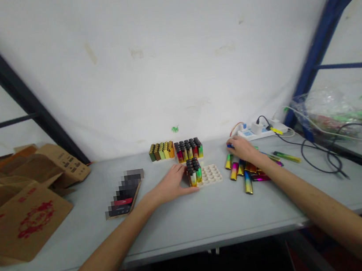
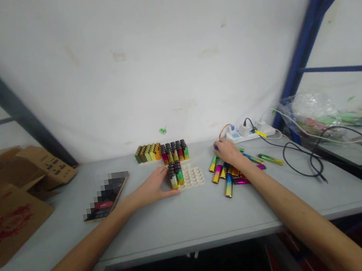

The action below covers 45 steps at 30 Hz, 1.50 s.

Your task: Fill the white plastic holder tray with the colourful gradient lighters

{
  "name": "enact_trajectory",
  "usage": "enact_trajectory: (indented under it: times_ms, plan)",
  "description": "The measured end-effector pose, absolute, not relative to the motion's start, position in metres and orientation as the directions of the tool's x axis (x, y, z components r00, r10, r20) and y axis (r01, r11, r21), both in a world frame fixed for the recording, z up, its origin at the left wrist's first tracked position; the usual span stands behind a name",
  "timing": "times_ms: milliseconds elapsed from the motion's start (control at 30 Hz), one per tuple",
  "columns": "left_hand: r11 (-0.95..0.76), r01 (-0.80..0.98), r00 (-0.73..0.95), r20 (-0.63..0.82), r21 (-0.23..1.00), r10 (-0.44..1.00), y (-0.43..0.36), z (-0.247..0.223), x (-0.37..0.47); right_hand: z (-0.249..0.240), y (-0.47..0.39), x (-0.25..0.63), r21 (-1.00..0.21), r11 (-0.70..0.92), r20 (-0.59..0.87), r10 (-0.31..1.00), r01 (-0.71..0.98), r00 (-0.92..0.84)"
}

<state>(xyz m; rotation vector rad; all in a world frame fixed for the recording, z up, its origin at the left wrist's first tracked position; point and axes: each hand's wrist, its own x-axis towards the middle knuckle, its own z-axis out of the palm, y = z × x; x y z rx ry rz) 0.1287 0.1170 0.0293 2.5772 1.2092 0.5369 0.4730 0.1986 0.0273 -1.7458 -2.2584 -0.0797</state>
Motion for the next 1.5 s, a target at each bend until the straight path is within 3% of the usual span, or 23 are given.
enact_trajectory:
  times_ms: [333, 500, 567, 700, 867, 1000, 1167, 1333, 1500]
  plan:
    - [-0.623, 0.692, 0.588, 0.216, 0.365, 0.779, 0.118, 0.029, 0.128, 0.028, 0.191, 0.463, -0.26, 0.319, 0.193, 0.942, 0.911, -0.275]
    - [-0.617, 0.705, 0.585, 0.205, 0.349, 0.785, 0.118, 0.029, 0.129, 0.031, 0.187, 0.454, -0.336, 0.473, 0.344, 0.867, 0.814, -0.362]
    - [-0.618, 0.708, 0.586, 0.203, 0.343, 0.784, 0.118, 0.029, 0.129, 0.036, 0.182, 0.449, -0.487, 0.511, 0.392, 0.853, 0.708, -0.345]
    - [-0.624, 0.701, 0.593, 0.204, 0.347, 0.779, 0.117, 0.03, 0.13, 0.048, 0.163, 0.432, -0.823, 0.499, 0.371, 0.834, 0.272, -0.409]
    - [-0.643, 0.682, 0.604, 0.227, 0.35, 0.764, 0.117, 0.029, 0.129, 0.058, 0.134, 0.404, -0.971, 0.233, 0.235, 0.87, -0.058, -0.434]
    - [-0.634, 0.687, 0.595, 0.228, 0.354, 0.771, 0.117, 0.028, 0.129, 0.057, 0.123, 0.388, -0.971, 0.012, 0.111, 0.906, -0.237, -0.408]
    - [-0.636, 0.678, 0.585, 0.253, 0.369, 0.771, 0.118, 0.026, 0.129, 0.053, 0.116, 0.382, -0.968, -0.101, -0.004, 0.922, -0.23, -0.387]
    - [-0.626, 0.691, 0.581, 0.238, 0.361, 0.778, 0.118, 0.027, 0.129, 0.05, 0.114, 0.379, -0.993, -0.026, 0.001, 0.974, -0.117, -0.226]
    - [-0.635, 0.691, 0.593, 0.232, 0.345, 0.771, 0.118, 0.027, 0.129, 0.05, 0.115, 0.377, -0.994, -0.016, 0.012, 0.969, -0.112, -0.248]
